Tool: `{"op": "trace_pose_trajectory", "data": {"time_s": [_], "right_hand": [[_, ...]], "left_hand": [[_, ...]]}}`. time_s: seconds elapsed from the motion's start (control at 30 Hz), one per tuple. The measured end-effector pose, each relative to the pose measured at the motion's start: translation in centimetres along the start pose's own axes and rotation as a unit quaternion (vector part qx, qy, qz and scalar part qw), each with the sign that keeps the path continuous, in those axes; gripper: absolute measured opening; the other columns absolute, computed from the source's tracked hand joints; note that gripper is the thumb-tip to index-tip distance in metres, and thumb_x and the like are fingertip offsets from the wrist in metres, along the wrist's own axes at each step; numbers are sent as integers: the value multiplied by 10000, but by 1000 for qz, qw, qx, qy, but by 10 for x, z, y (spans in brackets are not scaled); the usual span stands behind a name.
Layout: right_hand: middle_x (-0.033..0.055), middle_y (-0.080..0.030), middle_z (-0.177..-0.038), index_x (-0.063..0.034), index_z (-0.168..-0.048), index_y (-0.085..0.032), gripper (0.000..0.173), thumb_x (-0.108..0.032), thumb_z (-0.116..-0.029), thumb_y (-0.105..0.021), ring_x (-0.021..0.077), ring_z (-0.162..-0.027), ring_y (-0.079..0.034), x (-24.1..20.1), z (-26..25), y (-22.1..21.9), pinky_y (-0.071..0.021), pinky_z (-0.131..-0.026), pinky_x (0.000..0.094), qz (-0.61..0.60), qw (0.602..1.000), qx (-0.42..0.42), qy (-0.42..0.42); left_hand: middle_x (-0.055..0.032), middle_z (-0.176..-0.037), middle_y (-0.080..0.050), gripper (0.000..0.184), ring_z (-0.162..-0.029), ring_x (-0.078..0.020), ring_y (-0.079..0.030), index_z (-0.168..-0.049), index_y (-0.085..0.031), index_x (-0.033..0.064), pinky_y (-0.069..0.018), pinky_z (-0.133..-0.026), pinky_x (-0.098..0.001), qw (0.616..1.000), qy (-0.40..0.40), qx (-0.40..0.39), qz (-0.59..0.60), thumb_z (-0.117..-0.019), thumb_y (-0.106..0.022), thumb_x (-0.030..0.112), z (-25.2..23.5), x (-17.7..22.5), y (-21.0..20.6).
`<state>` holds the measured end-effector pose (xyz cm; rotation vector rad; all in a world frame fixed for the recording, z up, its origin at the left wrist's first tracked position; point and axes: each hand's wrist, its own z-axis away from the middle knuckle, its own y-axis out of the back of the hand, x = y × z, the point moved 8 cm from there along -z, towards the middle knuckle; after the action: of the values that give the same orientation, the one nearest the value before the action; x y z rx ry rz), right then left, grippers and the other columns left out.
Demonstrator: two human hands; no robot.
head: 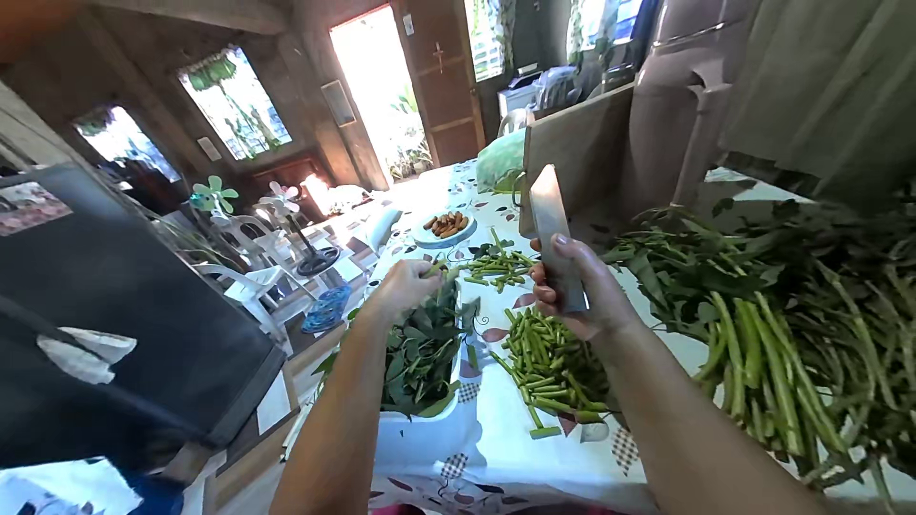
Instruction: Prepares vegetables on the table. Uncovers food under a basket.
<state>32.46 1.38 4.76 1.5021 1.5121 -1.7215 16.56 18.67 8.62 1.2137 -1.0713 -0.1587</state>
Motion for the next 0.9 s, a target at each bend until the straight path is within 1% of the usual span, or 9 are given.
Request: {"op": "trace_pose_trajectory", "data": {"time_s": [0.03,0.1,0.2,0.33,0.43,0.5,0.67,0.73,0.9], "right_hand": [[-31,-515,-716,-143,-1203,-509,351,-436,-1086,-355,41,-494,-474,-2,1,0,-454,-470,182,-2,1000,1,5],[-41,-520,-720,-144,-1212,-498,346,-431,-1085,-352,27,-499,-480,-9,3,-1,-451,-468,168,-6,1000,1,23],[-52,-525,-756,-162,-1242,-494,356,-455,-1070,-388,13,-520,-483,-16,7,4,-442,-475,153,-22,999,6,43],[-55,-516,-763,-178,-1253,-478,364,-469,-1063,-369,16,-514,-459,-15,2,13,-417,-461,161,-17,999,25,29],[-74,-510,-748,-199,-1233,-491,377,-515,-1062,-377,-10,-504,-443,-10,2,12,-396,-468,137,9,999,30,15],[-61,-508,-740,-187,-1210,-501,377,-516,-1062,-389,4,-497,-443,-10,1,12,-401,-458,147,7,1000,29,7],[-62,-518,-749,-188,-1265,-488,361,-470,-1068,-376,9,-503,-457,-15,3,14,-412,-458,153,-13,999,33,23],[-55,-535,-742,-183,-1278,-479,356,-449,-1073,-360,25,-511,-480,-16,1,18,-434,-463,170,-27,999,40,23],[-63,-533,-721,-202,-1255,-494,359,-478,-1076,-350,24,-509,-482,-20,2,21,-436,-467,172,-40,998,55,18]], "left_hand": [[-34,-754,-575,150,-585,-85,-481,-978,-673,19,-413,-546,-253,999,6,6,47,-1031,-607,142,6,5,5],[4,-698,-550,129,-492,-24,-420,-953,-641,20,-349,-459,-166,993,20,-22,111,-1038,-579,96,18,23,5],[1,-674,-524,114,-497,-44,-396,-948,-647,26,-320,-469,-192,995,11,-84,57,-1023,-606,101,25,51,-16],[-57,-762,-527,91,-670,-142,-488,-954,-608,23,-416,-625,-330,995,-17,-95,-10,-986,-642,101,23,69,-28],[-58,-855,-595,149,-689,-102,-507,-1095,-642,10,-421,-619,-271,997,5,-78,21,-974,-681,88,20,60,-19],[-58,-867,-615,262,-605,-67,-461,-1197,-643,6,-378,-538,-224,996,25,-58,64,-954,-708,79,19,48,-10],[-31,-742,-592,287,-488,-31,-436,-1234,-611,24,-354,-440,-166,987,28,-12,156,-958,-683,46,32,47,9],[-31,-765,-621,306,-497,-29,-454,-1235,-601,40,-357,-441,-161,986,22,-14,167,-944,-695,31,36,55,9],[-43,-778,-620,292,-545,-59,-507,-1211,-640,25,-414,-488,-185,993,-16,-73,90,-930,-718,27,37,83,-21]]}}
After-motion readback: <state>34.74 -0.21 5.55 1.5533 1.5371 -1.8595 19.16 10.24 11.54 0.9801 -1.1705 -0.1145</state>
